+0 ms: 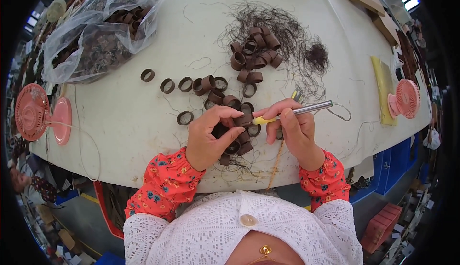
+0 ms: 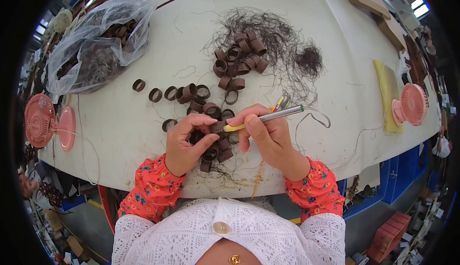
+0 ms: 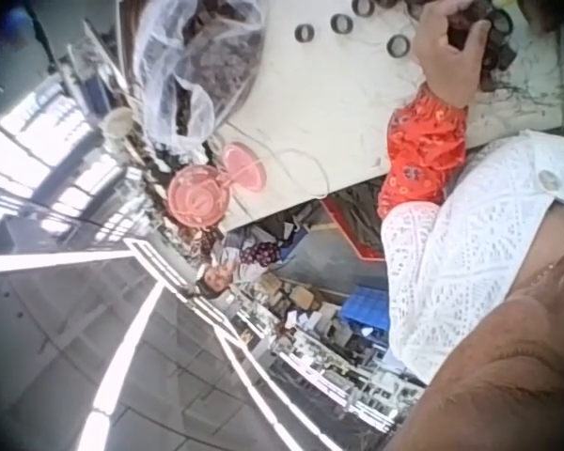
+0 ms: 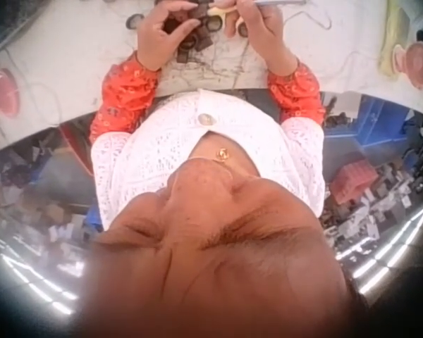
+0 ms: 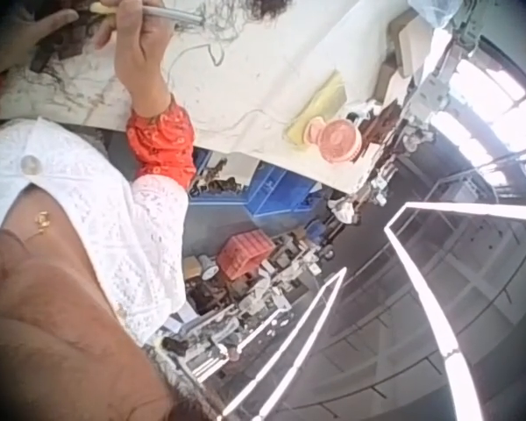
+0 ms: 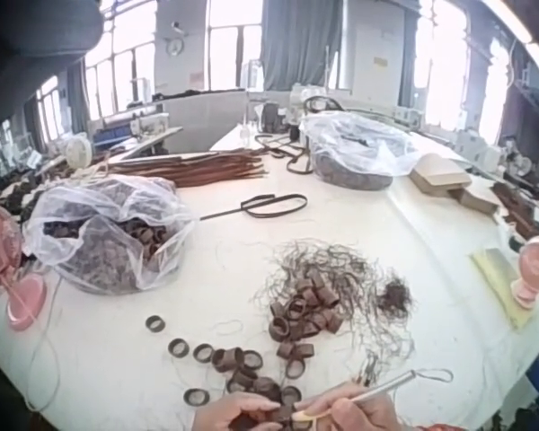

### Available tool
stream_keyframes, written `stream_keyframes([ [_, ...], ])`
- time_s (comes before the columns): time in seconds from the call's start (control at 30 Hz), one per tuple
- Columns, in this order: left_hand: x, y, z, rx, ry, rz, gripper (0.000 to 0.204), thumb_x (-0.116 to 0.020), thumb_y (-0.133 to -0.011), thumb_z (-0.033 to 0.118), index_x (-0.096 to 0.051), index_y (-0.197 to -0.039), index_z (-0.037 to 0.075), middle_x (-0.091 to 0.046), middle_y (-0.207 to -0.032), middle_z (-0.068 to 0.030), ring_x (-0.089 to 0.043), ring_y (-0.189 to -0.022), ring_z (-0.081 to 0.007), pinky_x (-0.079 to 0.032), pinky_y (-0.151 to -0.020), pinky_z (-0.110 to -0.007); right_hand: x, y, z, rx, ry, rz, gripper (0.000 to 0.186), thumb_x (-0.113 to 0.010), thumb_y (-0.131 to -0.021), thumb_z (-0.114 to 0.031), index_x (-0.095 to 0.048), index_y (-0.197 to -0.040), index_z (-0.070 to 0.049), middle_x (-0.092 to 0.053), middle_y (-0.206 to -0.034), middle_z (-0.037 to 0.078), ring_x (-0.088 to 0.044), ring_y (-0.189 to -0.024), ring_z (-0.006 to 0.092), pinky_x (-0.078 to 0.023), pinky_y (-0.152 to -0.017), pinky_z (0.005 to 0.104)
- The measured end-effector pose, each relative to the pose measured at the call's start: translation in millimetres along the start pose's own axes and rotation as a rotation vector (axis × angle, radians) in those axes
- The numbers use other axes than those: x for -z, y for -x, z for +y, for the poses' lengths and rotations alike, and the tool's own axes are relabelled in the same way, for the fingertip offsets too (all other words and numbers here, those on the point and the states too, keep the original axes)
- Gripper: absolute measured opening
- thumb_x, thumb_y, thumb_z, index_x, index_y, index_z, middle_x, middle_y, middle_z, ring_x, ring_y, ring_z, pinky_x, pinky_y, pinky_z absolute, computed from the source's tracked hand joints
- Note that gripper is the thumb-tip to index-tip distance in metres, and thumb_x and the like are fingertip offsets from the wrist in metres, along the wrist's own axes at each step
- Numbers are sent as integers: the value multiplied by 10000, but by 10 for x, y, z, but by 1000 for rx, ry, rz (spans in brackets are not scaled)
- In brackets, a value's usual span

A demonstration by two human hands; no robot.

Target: Applying edge finish or adhesive to small leather rings using a precision applicator tool.

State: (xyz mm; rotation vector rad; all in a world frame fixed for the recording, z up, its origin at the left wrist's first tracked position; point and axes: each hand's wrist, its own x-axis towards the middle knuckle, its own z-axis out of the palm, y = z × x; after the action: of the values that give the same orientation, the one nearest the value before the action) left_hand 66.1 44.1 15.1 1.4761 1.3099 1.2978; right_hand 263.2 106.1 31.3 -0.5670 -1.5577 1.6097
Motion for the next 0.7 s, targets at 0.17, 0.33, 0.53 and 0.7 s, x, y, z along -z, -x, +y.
stream_keyframes([
  [0.17, -4, 0, -7, 3, 2, -4, 271, -704, -745, -3, -623, -1000, 36, -598, -826, -43, -560, -697, -107, -455, -650, -228, 8, 6, 13, -2, 11, 4, 335, -400, -994, -266, -584, -979, 14, -584, -725, 38, -541, -538, 71, -409, -500, 203],
  [0.33, -7, -2, -15, 6, 1, -7, 271, -706, -747, 5, -622, -1003, 37, -596, -818, -44, -560, -697, -109, -456, -650, -231, -9, 1, 0, -20, 7, 19, 332, -400, -994, -264, -584, -978, 12, -584, -720, 38, -544, -541, 71, -412, -499, 203],
  [0.53, -8, 0, -28, -5, -19, -3, 272, -710, -746, 16, -623, -1002, 41, -595, -814, -44, -561, -694, -113, -457, -647, -234, -16, -4, 11, -10, 10, 39, 334, -401, -994, -266, -589, -970, 9, -586, -722, 39, -553, -546, 73, -415, -492, 203],
  [0.7, 5, 1, -10, 43, 7, -32, 275, -695, -756, -15, -611, -1016, 18, -570, -853, -23, -530, -743, -77, -430, -686, -204, -20, -5, 7, -29, 11, 45, 336, -404, -993, -268, -590, -970, 10, -588, -720, 35, -551, -541, 71, -413, -491, 204],
])
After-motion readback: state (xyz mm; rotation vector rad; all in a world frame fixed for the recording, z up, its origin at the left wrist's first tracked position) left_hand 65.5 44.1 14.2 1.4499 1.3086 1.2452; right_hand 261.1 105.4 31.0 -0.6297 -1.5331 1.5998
